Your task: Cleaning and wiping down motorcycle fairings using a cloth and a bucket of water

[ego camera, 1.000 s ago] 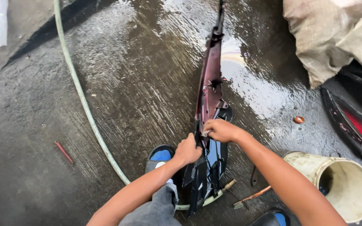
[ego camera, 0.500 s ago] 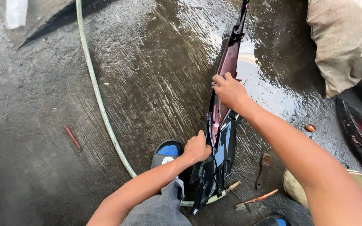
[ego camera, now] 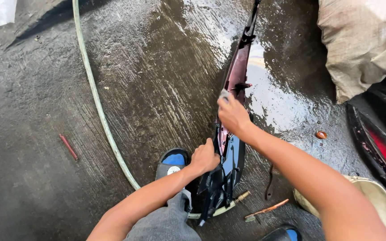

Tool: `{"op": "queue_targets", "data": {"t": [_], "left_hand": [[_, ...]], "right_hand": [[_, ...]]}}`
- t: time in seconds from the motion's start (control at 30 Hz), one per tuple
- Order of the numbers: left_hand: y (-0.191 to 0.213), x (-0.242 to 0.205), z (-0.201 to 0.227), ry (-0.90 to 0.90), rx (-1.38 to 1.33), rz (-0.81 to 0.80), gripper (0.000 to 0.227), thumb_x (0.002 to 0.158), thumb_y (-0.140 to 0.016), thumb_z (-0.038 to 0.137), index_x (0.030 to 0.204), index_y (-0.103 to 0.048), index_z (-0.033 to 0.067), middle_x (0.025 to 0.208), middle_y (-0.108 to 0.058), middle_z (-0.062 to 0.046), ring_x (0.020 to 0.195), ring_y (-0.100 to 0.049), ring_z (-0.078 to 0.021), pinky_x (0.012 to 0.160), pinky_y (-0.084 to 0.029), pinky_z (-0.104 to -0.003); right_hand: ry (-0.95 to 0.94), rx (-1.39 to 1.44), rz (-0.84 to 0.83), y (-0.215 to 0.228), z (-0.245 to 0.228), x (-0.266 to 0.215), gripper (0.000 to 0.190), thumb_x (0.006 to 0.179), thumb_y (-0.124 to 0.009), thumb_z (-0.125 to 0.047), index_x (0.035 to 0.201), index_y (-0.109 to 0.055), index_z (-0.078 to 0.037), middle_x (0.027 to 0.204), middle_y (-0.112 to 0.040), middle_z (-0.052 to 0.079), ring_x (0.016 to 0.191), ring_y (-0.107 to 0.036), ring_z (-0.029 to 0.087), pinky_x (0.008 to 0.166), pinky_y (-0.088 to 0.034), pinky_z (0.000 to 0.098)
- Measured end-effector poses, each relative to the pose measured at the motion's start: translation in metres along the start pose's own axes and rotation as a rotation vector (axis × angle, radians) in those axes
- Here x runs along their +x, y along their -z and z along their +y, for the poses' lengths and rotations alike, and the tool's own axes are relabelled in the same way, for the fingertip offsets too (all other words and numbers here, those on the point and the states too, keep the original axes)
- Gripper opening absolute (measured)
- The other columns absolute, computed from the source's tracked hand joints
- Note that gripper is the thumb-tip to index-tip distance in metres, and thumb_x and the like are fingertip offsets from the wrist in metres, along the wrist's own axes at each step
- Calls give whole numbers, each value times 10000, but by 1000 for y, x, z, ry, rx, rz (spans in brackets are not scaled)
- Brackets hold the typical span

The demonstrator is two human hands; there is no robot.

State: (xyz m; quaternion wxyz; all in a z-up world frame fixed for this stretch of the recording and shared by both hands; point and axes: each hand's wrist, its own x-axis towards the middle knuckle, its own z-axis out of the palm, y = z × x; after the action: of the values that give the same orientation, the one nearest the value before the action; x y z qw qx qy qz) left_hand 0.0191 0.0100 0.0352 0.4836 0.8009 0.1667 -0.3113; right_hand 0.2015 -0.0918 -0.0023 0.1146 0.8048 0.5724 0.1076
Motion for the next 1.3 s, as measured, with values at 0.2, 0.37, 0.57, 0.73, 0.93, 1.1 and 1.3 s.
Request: {"op": "queue_targets", "data": {"t": [0.2, 0.37, 0.57, 0.73, 0.93, 1.1, 1.3], "left_hand": [[-5, 7, -5, 5, 30, 21, 313, 887, -527, 135, 1126, -466, -58, 997, -643, -357, 989, -660, -587, 753, -558, -621], [1, 3, -1, -18, 9, -5, 512, 887, -513, 116, 1308, -402, -154, 1080, -622, -412, 1046, -644, -592, 786, -555, -623], [-2, 6, -4, -21, 5, -22, 623, 897, -512, 120, 1399, -333, -203, 1135, -599, -438, 1094, -622, -599, 815, -542, -651], [-1, 8, 0, 5, 13, -26, 580, 903, -507, 140, 1369, -373, -176, 1151, -602, -421, 1111, -610, -609, 839, -531, -659], [-9, 9, -7, 20, 41, -40, 507, 901, -526, 190, 1298, -430, -111, 1135, -621, -384, 1087, -629, -589, 823, -540, -641], [2, 6, 3, 33, 10, -32, 483, 895, -517, 164, 1285, -449, -113, 1130, -616, -381, 1096, -623, -588, 841, -535, -639], [-2, 8, 1, 50, 24, -49, 423, 905, -505, 191, 1230, -452, -75, 1139, -608, -363, 1111, -622, -574, 854, -532, -632]], "right_hand": [[-366, 353, -135, -52, 54, 13, 305, 855, -618, -165, 1105, -784, -218, 1166, -675, 6, 1306, -501, 239, 973, -411, 452], [-782, 872, 46, -66, 41, 4, 407, 894, -607, -101, 1176, -773, -343, 1245, -657, 14, 1245, -619, 279, 1060, -469, 421], [-970, 723, 122, -70, -8, -29, 378, 873, -632, -40, 1229, -740, -106, 1271, -639, 83, 1244, -606, 304, 1058, -439, 402], [-777, 430, -131, -97, -40, -64, 477, 831, -585, -118, 1295, -685, -165, 1361, -562, 86, 1096, -539, 409, 864, -495, 492], [-604, 281, -86, -120, -8, -62, 485, 834, -603, -121, 1309, -659, -200, 1304, -560, 66, 1010, -566, 394, 819, -532, 465], [-828, 404, -84, -125, -17, -37, 468, 825, -610, -97, 1286, -691, -111, 1253, -567, 111, 987, -579, 415, 851, -473, 459], [-700, 540, -190, -138, 8, -62, 425, 745, -654, -118, 1143, -788, -185, 1069, -660, 125, 850, -651, 406, 844, -538, 485]]}}
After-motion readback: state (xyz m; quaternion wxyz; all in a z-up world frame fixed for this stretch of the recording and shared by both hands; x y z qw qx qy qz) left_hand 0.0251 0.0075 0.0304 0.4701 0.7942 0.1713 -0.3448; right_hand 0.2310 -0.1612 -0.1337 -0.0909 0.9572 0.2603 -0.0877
